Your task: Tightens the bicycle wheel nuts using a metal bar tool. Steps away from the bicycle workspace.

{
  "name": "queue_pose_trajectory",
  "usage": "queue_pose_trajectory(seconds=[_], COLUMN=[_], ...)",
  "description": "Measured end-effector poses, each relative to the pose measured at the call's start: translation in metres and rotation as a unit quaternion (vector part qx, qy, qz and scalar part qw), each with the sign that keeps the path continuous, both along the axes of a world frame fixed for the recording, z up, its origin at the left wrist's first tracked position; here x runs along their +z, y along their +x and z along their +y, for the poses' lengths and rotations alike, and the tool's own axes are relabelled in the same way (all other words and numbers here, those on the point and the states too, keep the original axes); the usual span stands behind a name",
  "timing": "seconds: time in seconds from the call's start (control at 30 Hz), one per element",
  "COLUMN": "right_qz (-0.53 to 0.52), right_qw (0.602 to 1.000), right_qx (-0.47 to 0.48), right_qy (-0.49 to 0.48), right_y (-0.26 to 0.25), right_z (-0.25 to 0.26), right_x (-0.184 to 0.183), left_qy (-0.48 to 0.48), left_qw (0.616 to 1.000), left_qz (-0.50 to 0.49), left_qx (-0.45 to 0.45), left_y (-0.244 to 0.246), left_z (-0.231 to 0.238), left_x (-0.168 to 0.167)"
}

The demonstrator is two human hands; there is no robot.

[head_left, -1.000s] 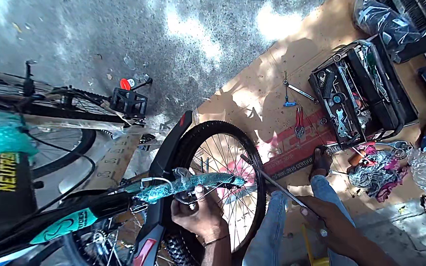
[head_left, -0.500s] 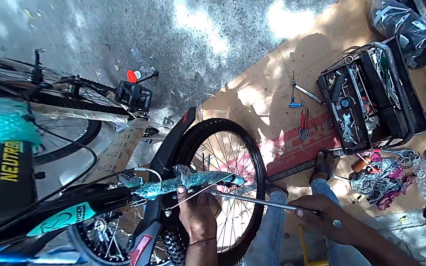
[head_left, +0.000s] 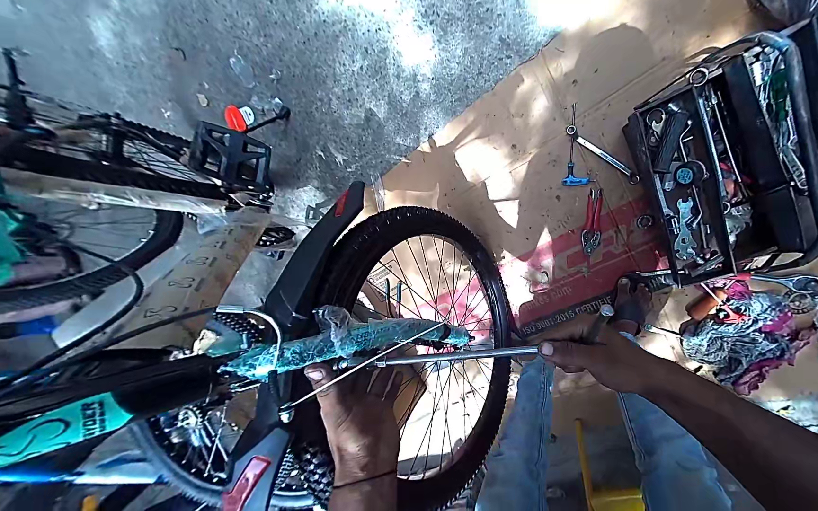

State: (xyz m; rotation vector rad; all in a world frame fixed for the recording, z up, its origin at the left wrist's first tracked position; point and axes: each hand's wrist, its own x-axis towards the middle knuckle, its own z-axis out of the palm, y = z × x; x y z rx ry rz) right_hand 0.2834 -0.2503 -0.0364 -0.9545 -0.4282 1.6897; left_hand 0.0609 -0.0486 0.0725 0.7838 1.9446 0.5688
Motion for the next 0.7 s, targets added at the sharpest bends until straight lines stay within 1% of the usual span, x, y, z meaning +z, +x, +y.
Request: queue_pose_trajectory(seconds=[0.17, 0.27, 0.37, 0.47, 0.53, 0.63, 0.67, 0.7], right_qz=[0.046, 0.082, 0.124, 0.156, 0.222, 0.363, 0.383, 0.383], right_qw=[0.999, 0.996, 0.991, 0.986, 0.970, 0.918, 0.908, 0.906], right_qx=[0.020, 0.017, 0.002, -0.016, -0.014, 0.029, 0.037, 0.040], right_qy=[-0.015, -0.032, -0.040, -0.060, -0.095, -0.156, -0.166, -0.174], right_y=[-0.003, -0.010, -0.019, -0.028, -0.031, -0.021, -0.014, -0.006], right_z=[-0.002, -0.006, -0.011, -0.014, -0.014, -0.005, 0.001, 0.007], right_x=[-0.005, -0.011, -0.011, -0.007, -0.007, -0.007, -0.008, -0.007], left_qy=[0.012, 0.006, 0.007, 0.039, 0.056, 0.069, 0.065, 0.061], left_qw=[1.000, 0.999, 0.998, 0.998, 0.997, 0.996, 0.996, 0.996], left_qz=[0.003, 0.002, -0.001, 0.016, 0.014, 0.014, 0.014, 0.017], left_qx=[-0.004, -0.035, -0.060, -0.052, -0.050, -0.060, -0.062, -0.061], left_y=[-0.002, -0.009, -0.014, -0.010, -0.010, -0.008, -0.007, -0.006], left_z=[0.000, 0.001, 0.003, 0.003, 0.001, -0.001, -0.001, -0.001], left_x=[-0.002, 0.000, 0.001, -0.005, -0.008, -0.012, -0.012, -0.013])
